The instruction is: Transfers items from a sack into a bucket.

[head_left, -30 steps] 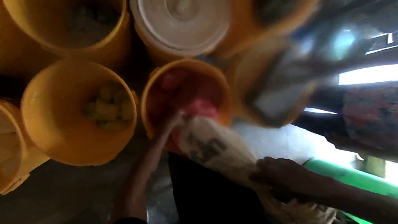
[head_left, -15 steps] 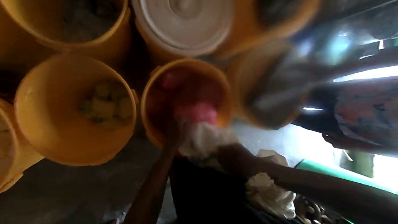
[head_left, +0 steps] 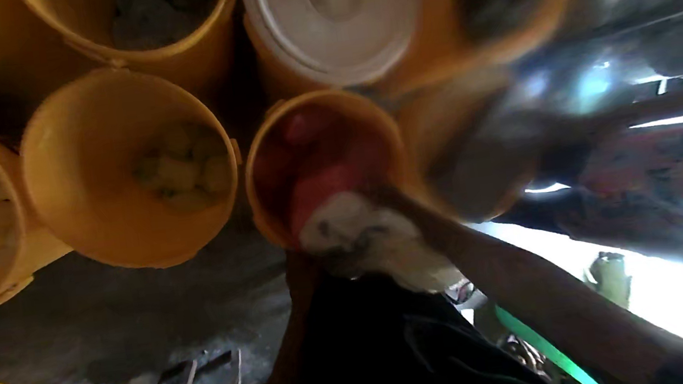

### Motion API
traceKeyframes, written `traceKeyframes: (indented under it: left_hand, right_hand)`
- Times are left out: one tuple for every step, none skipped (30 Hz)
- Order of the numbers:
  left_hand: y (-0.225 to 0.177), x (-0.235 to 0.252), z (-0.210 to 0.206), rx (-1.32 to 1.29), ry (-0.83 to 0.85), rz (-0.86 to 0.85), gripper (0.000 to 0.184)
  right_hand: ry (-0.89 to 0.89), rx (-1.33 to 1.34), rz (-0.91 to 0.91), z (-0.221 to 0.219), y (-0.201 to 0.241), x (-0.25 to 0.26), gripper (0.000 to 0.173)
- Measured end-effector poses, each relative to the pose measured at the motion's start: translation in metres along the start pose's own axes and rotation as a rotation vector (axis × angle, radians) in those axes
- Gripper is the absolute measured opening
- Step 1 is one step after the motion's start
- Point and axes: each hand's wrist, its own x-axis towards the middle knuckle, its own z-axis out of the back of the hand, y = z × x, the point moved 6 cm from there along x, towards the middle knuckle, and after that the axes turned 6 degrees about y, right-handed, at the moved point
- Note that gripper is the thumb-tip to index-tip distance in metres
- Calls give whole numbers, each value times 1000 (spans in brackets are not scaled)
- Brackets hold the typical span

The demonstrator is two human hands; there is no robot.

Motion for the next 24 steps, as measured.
traceKeyframes:
  left_hand:
    - [1,4,-2,-23,6,19,55]
    - [2,5,-3,-64,7,32,52]
    - [3,3,-3,-109,-1,41,48]
    - [4,0,-3,-157,-19,49,42]
    - [3,-3,-1,-196,-39,54,38]
    - [2,-5,0,-229,-53,51,36]
    - [2,-8,0,-262,-66,31,36]
    - [3,-11,-1,-304,-80,-4,35]
    - [2,-16,-1,-345,-87,-41,33]
    - [2,-20,-3,-369,-92,-75,32]
    - [3,-25,-6,-377,-91,-104,31]
    - [3,-28,-7,-380,-95,-137,31]
    - [0,-30,-7,-373,-113,-188,31]
    - [-4,-34,-8,-360,-127,-227,31]
    - [-13,-40,-7,-367,-124,-243,30]
    - [-32,-48,-2,-378,-109,-260,29]
    - [-54,-57,3,-393,-88,-284,29]
    - [-75,-69,7,-415,-54,-320,28]
    - [-90,-77,9,-427,-17,-355,28]
    - [-101,-74,10,-443,-18,-411,27]
    - [-110,-64,13,-467,-32,-463,26]
    - [-116,-57,17,-496,-33,-481,28]
    - [-118,-53,20,-532,-31,-476,28]
    - [-118,-52,25,-573,-24,-475,28]
  right_hand:
    - [34,-30,-16,-9,-2,15,43]
    - [23,-52,-22,-13,-2,20,39]
    - [-24,-66,-23,-13,-1,14,35]
    - [-86,-94,-11,-11,0,-1,32]
    - [-136,-126,3,-10,1,-19,32]
    - [-170,-151,23,-9,2,-39,33]
    - [-186,-184,54,-9,4,-58,33]
    - [-198,-196,98,-8,8,-75,33]
    - [-216,-198,138,-6,11,-88,33]
    - [-255,-190,172,-3,10,-96,32]
    - [-297,-172,186,1,4,-100,31]
    - [-303,-151,166,5,-8,-101,32]
    - [-248,-138,126,8,-24,-98,36]
    - [-143,-136,64,3,-47,-97,53]
    - [3,-161,-45,-7,-68,-101,81]
    - [107,-199,-110,-16,-80,-104,104]
    - [175,-273,-161,-21,-85,-107,122]
    - [267,-338,-250,-22,-82,-116,133]
    - [343,-416,-338,-21,-77,-125,132]
    - [372,-474,-386,-14,-68,-129,120]
    - [352,-498,-378,-2,-56,-128,105]
    - [326,-484,-339,11,-40,-131,89]
    - [331,-456,-301,23,-22,-138,78]
    - [353,-432,-269,35,-1,-146,71]
